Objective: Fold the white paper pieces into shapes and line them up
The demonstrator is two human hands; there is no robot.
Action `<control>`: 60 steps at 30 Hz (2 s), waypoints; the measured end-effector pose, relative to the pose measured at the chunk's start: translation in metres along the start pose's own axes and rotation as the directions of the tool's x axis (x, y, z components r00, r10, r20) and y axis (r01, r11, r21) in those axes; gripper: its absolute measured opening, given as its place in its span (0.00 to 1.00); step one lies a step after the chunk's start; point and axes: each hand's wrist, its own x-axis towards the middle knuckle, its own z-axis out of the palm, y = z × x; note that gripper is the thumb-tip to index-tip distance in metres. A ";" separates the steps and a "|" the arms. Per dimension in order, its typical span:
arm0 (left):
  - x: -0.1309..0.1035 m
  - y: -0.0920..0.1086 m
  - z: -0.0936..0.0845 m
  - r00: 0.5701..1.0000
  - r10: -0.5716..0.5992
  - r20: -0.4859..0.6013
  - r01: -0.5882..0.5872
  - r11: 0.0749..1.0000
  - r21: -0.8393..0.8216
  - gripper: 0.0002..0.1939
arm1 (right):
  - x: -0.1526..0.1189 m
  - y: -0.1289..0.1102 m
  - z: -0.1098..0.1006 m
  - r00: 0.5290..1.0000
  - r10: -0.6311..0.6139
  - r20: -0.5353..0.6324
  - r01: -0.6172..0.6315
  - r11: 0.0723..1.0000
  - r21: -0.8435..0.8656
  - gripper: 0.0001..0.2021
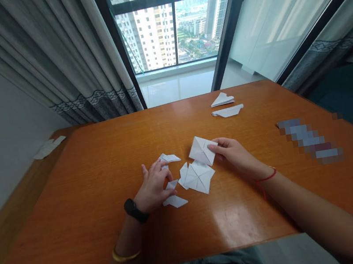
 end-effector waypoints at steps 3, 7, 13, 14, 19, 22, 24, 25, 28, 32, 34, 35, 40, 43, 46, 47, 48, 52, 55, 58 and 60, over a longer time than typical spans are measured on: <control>0.003 0.004 0.002 0.988 -0.015 -0.154 0.004 0.998 -0.070 0.09 | -0.003 0.000 0.002 0.999 0.009 0.031 -0.014 0.986 0.168 0.16; 0.006 0.022 0.009 0.926 -0.085 -0.367 -0.070 0.918 -0.390 0.13 | -0.012 0.000 0.016 0.993 0.012 0.119 -0.043 0.963 0.267 0.16; 0.005 0.043 0.017 0.994 -0.105 -0.028 0.026 0.480 -0.877 0.20 | -0.025 -0.003 0.034 0.956 -0.032 0.292 -0.015 0.987 0.160 0.19; 0.006 0.042 0.015 0.984 -0.166 -0.056 0.025 0.448 -0.893 0.16 | -0.025 -0.002 0.035 0.962 -0.047 0.270 0.017 0.994 0.109 0.20; 0.013 0.021 -0.008 0.648 -0.680 -0.344 -0.279 0.208 -0.937 0.16 | -0.026 0.002 0.051 0.923 -0.333 0.191 0.384 0.823 -0.419 0.12; 0.016 0.010 -0.014 0.555 -0.751 -0.358 -0.339 0.189 -0.922 0.17 | -0.029 0.003 0.080 0.825 -0.363 0.432 0.564 0.565 -0.602 0.14; 0.017 0.007 -0.013 0.558 -0.750 -0.355 -0.333 0.189 -0.924 0.16 | -0.029 0.002 0.102 0.814 -0.319 0.486 0.581 0.442 -0.683 0.25; 0.017 0.007 -0.012 0.555 -0.753 -0.353 -0.335 0.187 -0.924 0.15 | -0.028 0.002 0.111 0.822 -0.287 0.491 0.569 0.398 -0.720 0.28; 0.018 0.007 -0.010 0.533 -0.775 -0.338 -0.351 0.161 -0.922 0.10 | -0.023 -0.001 0.128 0.827 -0.190 0.530 0.562 0.324 -0.761 0.26; 0.018 0.008 -0.009 0.607 -0.748 -0.267 -0.284 0.110 -0.953 0.09 | -0.023 -0.013 0.113 0.745 -0.169 0.646 0.647 0.421 -0.636 0.13; 0.017 0.009 -0.009 0.660 -0.712 -0.240 -0.239 0.104 -0.965 0.11 | -0.020 -0.021 0.091 0.745 -0.170 0.645 0.613 0.555 -0.562 0.09; 0.016 0.010 -0.009 0.676 -0.698 -0.236 -0.230 0.105 -0.968 0.12 | -0.016 -0.025 0.077 0.766 -0.162 0.622 0.571 0.617 -0.542 0.09; 0.015 0.014 -0.008 0.709 -0.665 -0.234 -0.237 0.088 -0.968 0.14 | 0.032 -0.035 0.009 0.905 -0.063 0.421 0.357 0.651 -0.670 0.10; 0.015 0.014 -0.008 0.728 -0.650 -0.218 -0.224 0.075 -0.972 0.15 | 0.050 -0.029 -0.002 0.955 -0.129 0.267 0.295 0.509 -0.809 0.13; 0.015 0.012 -0.008 0.731 -0.650 -0.208 -0.219 0.065 -0.973 0.17 | 0.037 -0.022 0.010 0.928 -0.362 0.089 0.223 0.348 -0.911 0.13; 0.015 0.012 -0.008 0.734 -0.647 -0.207 -0.220 0.063 -0.973 0.17 | 0.027 -0.021 0.016 0.915 -0.394 0.087 0.229 0.330 -0.916 0.11; 0.015 0.013 -0.007 0.739 -0.642 -0.205 -0.218 0.060 -0.974 0.17 | 0.016 -0.019 0.022 0.920 -0.372 0.122 0.257 0.338 -0.906 0.11; 0.014 0.018 -0.004 0.776 -0.610 -0.161 -0.175 0.037 -0.984 0.16 | -0.021 -0.009 0.038 0.949 -0.118 0.292 0.314 0.400 -0.861 0.22; 0.012 0.024 0.000 0.802 -0.583 -0.129 -0.137 0.030 -0.990 0.16 | -0.030 -0.001 0.040 0.964 -0.059 0.259 0.257 0.451 -0.855 0.26; 0.012 0.026 0.002 0.824 -0.558 -0.093 -0.100 0.019 -0.995 0.17 | -0.025 0.003 0.034 0.967 -0.007 0.253 0.199 0.644 -0.739 0.22; 0.012 0.027 0.002 0.824 -0.562 -0.076 -0.084 0.012 -0.996 0.18 | -0.021 0.002 0.026 0.954 0.027 0.298 0.160 0.794 -0.586 0.18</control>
